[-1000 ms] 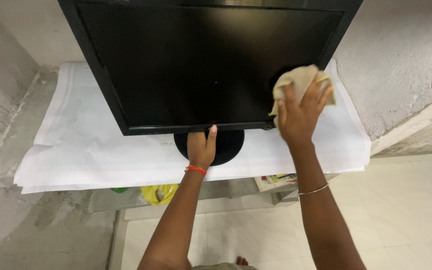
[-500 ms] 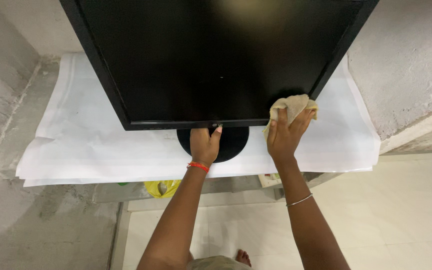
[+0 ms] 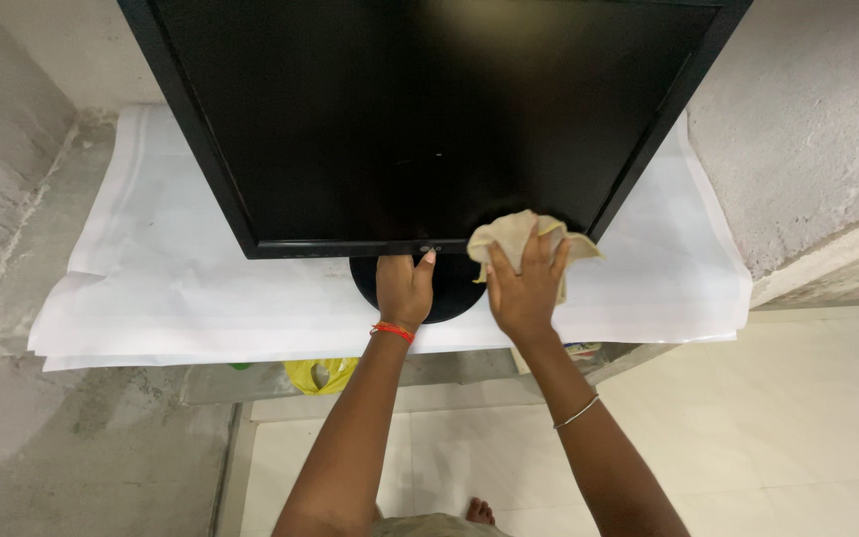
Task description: The person wipes the front screen and the back panel of a black computer monitor using a beige cloth. The monitor is placed on a white sheet on a table. The person rotates the monitor to clean different sides.
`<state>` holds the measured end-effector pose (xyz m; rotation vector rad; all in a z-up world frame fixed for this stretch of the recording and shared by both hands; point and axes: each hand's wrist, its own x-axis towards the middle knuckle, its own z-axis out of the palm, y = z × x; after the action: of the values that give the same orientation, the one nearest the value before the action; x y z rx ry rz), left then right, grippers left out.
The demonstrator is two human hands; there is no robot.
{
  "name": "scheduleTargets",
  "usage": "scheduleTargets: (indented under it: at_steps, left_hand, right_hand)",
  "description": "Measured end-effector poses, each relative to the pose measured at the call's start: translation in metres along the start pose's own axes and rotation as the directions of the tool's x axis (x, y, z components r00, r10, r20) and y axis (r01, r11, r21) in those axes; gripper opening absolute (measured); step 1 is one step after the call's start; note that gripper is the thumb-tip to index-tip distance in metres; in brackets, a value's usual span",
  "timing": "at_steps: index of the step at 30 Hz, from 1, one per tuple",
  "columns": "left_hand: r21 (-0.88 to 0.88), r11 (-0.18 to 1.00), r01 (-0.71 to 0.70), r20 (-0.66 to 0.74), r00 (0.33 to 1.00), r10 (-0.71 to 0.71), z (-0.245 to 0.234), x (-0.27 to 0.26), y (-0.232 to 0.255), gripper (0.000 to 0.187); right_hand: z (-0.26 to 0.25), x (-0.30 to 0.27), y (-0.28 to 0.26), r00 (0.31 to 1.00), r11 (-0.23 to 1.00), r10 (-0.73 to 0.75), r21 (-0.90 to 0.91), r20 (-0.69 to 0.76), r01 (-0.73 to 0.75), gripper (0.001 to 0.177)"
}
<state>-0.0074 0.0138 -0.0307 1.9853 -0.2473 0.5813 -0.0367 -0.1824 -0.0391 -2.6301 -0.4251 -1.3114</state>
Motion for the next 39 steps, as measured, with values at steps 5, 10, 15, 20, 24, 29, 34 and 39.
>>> scheduleTargets:
  at_steps: [5,10,15,20,24,29,34,39]
  left_hand:
    - [-0.017,0.999,-0.048,-0.033,0.998,0.047,0.002,0.001,-0.004,0.025]
    - [-0.007,0.999,0.046,0.006,0.999,-0.046,-0.001,0.001,0.001,0.025]
    - [-0.018,1.0,-0.017,-0.044,0.999,0.016,-0.004,0.003,0.008,0.023]
    - [-0.037,0.998,0.054,-0.014,0.998,-0.055,-0.006,0.002,0.009,0.02]
    - [-0.043,0.999,0.032,-0.026,0.999,-0.033,-0.005,0.003,0.009,0.019]
    - [-0.012,0.999,-0.029,-0.053,0.998,0.029,-0.002,0.002,0.0,0.021]
    - [-0.032,0.998,-0.056,-0.072,0.996,0.053,0.001,-0.001,-0.007,0.022]
    - [0.01,0.998,0.063,0.005,0.998,-0.063,0.0,0.003,-0.002,0.023]
  right_hand:
    - [-0.005,0.009,-0.009,0.997,0.997,-0.072,-0.033,-0.036,0.071,0.028]
    - [-0.021,0.035,0.003,0.99,0.99,-0.132,-0.047,-0.038,0.13,0.028]
    - [-0.012,0.054,0.011,0.987,0.999,-0.048,-0.028,-0.155,0.044,0.027]
    - [0.009,0.042,0.012,0.981,0.999,-0.024,-0.03,-0.193,0.018,0.029]
    - [0.018,0.032,0.014,0.982,0.999,-0.021,-0.028,-0.186,0.016,0.029]
    - [0.02,0.021,0.007,0.984,0.999,-0.049,-0.016,-0.171,0.047,0.031]
    - [0.008,0.015,-0.008,0.952,0.984,-0.178,-0.067,-0.248,0.166,0.022]
    - [-0.006,0.027,0.009,0.945,0.985,-0.124,0.081,-0.301,0.155,0.019]
